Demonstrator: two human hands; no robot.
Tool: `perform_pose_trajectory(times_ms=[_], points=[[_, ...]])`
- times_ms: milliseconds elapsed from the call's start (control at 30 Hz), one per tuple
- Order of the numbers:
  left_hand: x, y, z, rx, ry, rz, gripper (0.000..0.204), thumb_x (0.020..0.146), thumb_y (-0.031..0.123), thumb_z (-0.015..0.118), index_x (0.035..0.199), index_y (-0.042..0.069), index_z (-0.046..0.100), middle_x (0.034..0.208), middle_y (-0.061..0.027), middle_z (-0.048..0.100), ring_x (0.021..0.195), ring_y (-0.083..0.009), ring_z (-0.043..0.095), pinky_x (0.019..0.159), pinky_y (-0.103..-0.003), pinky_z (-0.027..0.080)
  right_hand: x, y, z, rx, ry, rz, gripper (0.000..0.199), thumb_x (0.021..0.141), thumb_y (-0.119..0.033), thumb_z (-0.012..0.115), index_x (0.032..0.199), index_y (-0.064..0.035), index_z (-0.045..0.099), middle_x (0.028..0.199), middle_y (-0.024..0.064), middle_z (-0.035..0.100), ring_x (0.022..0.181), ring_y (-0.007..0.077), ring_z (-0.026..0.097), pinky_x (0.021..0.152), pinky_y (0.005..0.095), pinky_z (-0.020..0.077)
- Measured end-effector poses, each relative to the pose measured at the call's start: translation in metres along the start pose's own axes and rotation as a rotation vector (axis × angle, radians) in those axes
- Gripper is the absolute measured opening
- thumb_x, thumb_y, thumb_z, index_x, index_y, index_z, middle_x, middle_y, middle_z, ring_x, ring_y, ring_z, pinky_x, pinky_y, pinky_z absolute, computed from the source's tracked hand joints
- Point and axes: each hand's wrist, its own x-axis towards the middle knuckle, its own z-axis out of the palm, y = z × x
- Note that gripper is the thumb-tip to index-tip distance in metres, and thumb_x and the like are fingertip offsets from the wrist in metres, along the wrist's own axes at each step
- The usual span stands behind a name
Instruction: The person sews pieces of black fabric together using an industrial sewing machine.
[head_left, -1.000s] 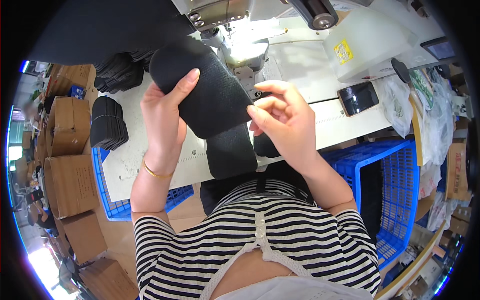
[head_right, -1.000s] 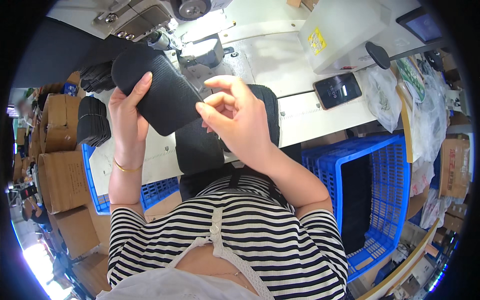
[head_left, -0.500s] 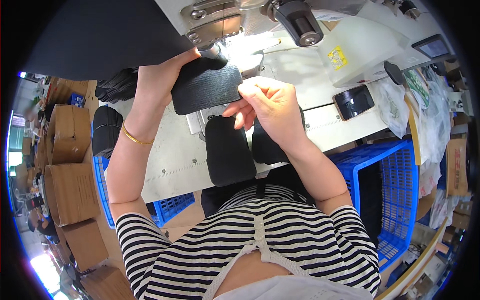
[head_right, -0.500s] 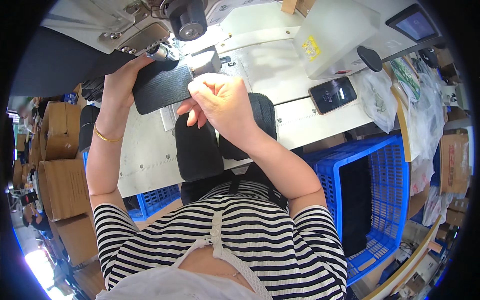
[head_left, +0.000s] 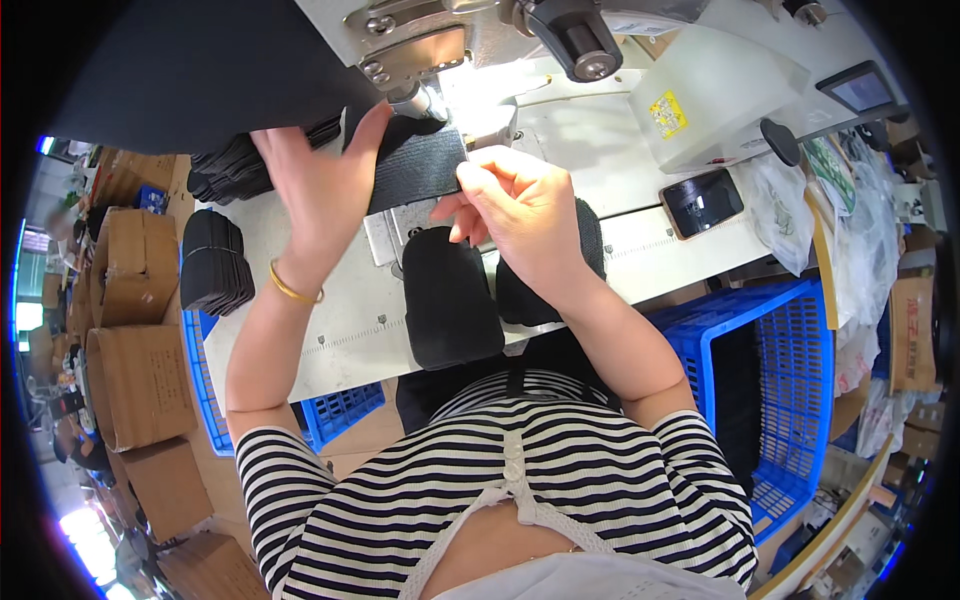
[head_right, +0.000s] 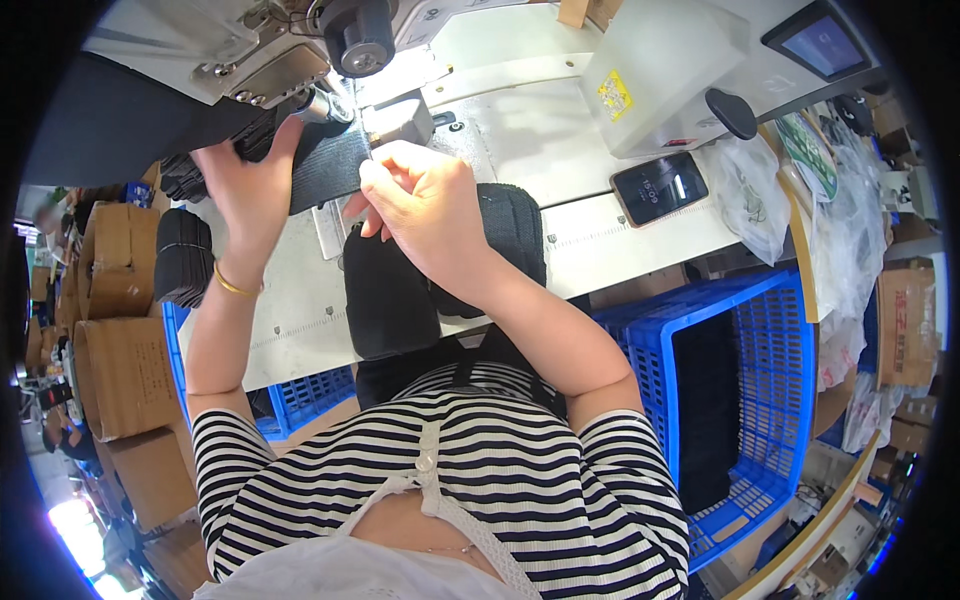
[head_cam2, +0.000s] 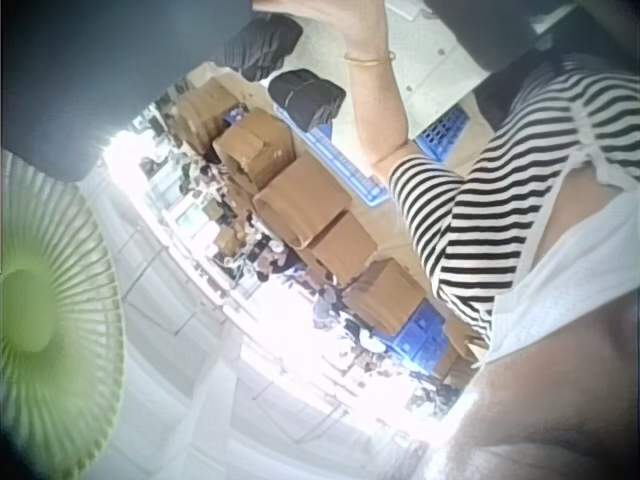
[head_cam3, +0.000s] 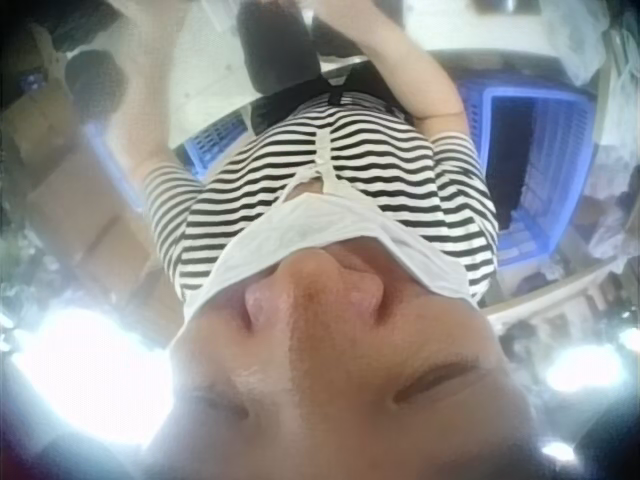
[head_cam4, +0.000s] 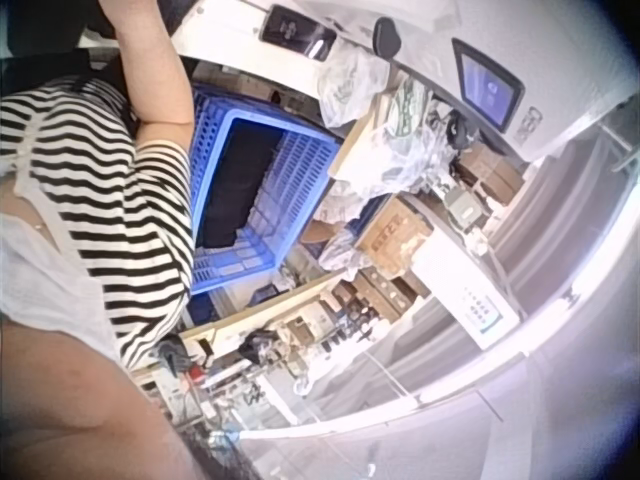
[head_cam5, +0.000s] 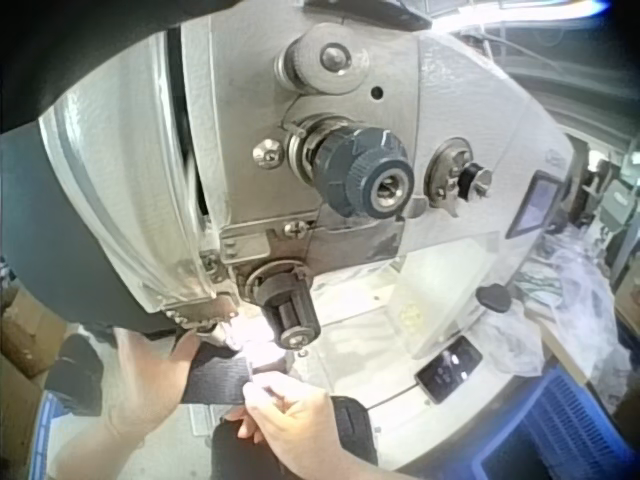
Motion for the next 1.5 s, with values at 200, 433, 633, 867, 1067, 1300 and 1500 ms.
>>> perform_pose_trajectory(times_ms=[200,433,633,867,1067,1300,1500], points=[[-0.006,0.029,-0.028,-0.303,-0.522,0.102,0.045,0.069,0.012,0.086,0.110,0.003,0.069,0.110,-0.0096,0.065,0.096,-0.0235,0.063,0.081,-0.033,0.051,-0.005,0.009,-0.006,-0.209,0.012,-0.147,0.020,0.096,-0.010,0.056,0.104,0.0053,0.067,0.078,0.0064,0.071,0.070,0.0113,0.069,0.063,0.0241,0.0544],[-0.011,0.037,-0.031,-0.049,-0.426,0.528,0.029,0.069,0.001,0.078,0.096,-0.004,0.071,0.098,-0.0124,0.068,0.087,-0.0268,0.067,0.071,-0.034,0.056,-0.017,0.022,0.007,0.199,-0.107,-0.070,0.028,0.099,-0.011,0.052,0.121,0.0047,0.062,0.110,0.0084,0.068,0.101,0.0145,0.067,0.080,0.0273,0.0566],[-0.016,0.043,-0.031,0.061,-0.334,0.639,0.039,0.055,0.003,0.069,0.094,-0.004,0.072,0.095,-0.0117,0.068,0.089,-0.0261,0.067,0.071,-0.035,0.058,-0.023,0.023,0.021,0.384,-0.093,-0.046,0.026,0.104,-0.010,0.046,0.119,0.0045,0.062,0.109,0.0081,0.067,0.100,0.0132,0.065,0.080,0.0290,0.0591],[-0.015,0.041,-0.031,0.078,-0.366,0.721,0.040,0.056,0.006,0.066,0.094,-0.006,0.071,0.096,-0.0117,0.068,0.092,-0.0268,0.067,0.074,-0.036,0.059,-0.021,0.024,0.024,0.367,-0.076,-0.060,0.025,0.103,-0.009,0.045,0.116,0.0054,0.061,0.106,0.0077,0.066,0.095,0.0112,0.064,0.079,0.0291,0.0592],[-0.010,0.037,-0.028,0.115,-0.393,0.712,0.041,0.057,0.007,0.065,0.096,-0.007,0.069,0.099,-0.0127,0.067,0.093,-0.0270,0.067,0.076,-0.036,0.059,-0.011,0.022,0.025,0.388,-0.076,-0.060,0.026,0.101,-0.005,0.044,0.117,0.0053,0.061,0.109,0.0078,0.065,0.096,0.0104,0.062,0.081,0.0288,0.0574],[-0.002,0.031,-0.021,0.154,-0.371,0.725,0.041,0.060,0.007,0.065,0.098,-0.006,0.069,0.100,-0.0123,0.068,0.094,-0.0262,0.067,0.076,-0.035,0.058,0.000,0.028,0.032,0.432,-0.082,-0.065,0.029,0.101,-0.004,0.048,0.125,0.0057,0.058,0.120,0.0095,0.063,0.106,0.0126,0.062,0.095,0.0290,0.0518],[-0.001,0.032,-0.017,0.168,-0.354,0.713,0.041,0.058,0.008,0.065,0.097,-0.005,0.069,0.100,-0.0113,0.067,0.094,-0.0250,0.066,0.077,-0.035,0.058,0.000,0.029,0.037,0.448,-0.074,-0.102,0.037,0.101,-0.003,0.048,0.136,0.0054,0.051,0.127,0.0094,0.061,0.111,0.0123,0.060,0.099,0.0285,0.0487]])
